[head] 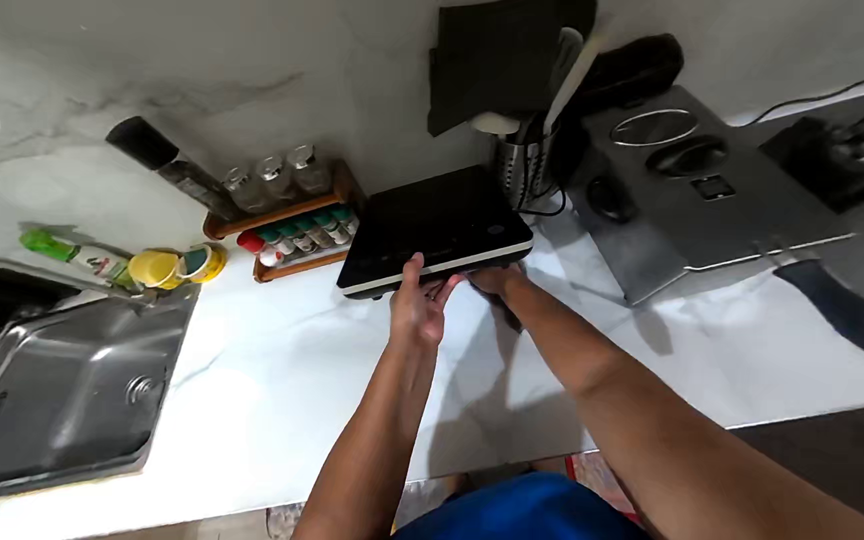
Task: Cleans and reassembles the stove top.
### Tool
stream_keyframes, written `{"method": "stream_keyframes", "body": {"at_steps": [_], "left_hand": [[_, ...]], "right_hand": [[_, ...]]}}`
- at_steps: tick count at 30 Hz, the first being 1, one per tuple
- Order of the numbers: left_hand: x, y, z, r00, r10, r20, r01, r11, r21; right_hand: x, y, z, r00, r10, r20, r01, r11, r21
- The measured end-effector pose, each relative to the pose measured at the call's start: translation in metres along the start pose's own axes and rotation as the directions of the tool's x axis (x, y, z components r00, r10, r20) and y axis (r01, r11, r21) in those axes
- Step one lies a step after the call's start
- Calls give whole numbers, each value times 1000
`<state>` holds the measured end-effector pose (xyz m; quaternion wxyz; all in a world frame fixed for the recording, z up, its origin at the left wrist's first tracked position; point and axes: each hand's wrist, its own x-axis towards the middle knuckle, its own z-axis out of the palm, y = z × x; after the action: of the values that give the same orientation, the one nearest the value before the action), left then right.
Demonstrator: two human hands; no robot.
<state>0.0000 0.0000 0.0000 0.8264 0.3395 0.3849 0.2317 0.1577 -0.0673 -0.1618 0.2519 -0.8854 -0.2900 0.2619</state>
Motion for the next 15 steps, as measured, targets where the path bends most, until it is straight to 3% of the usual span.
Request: {"method": "stream_keyframes", "body": {"at_steps": [3,5,8,12,15], "left_hand": [[0,-4,-1,1000,3,-5,-3,1000,27],[-1,-8,-3,1000,-4,-19,5,1000,30],[0,-19,-10,999,-29,-27,29,999,17],[10,-44,-27,990,-97,-104,93,995,-43],[22,-62,-41,979,-151,-135,140,987,-83]], "right_hand": [[-19,31,-21,986,30,-167,-51,991,-127],[-22,45,-35,983,-43,-176,1,974,-228],[-17,56,-56,974,-29,-226,-33,962,-269],[-15,62,-45,915,121,-384,-212,956,-204],[-58,66,-23,888,216,-407,-275,957,-92]]}}
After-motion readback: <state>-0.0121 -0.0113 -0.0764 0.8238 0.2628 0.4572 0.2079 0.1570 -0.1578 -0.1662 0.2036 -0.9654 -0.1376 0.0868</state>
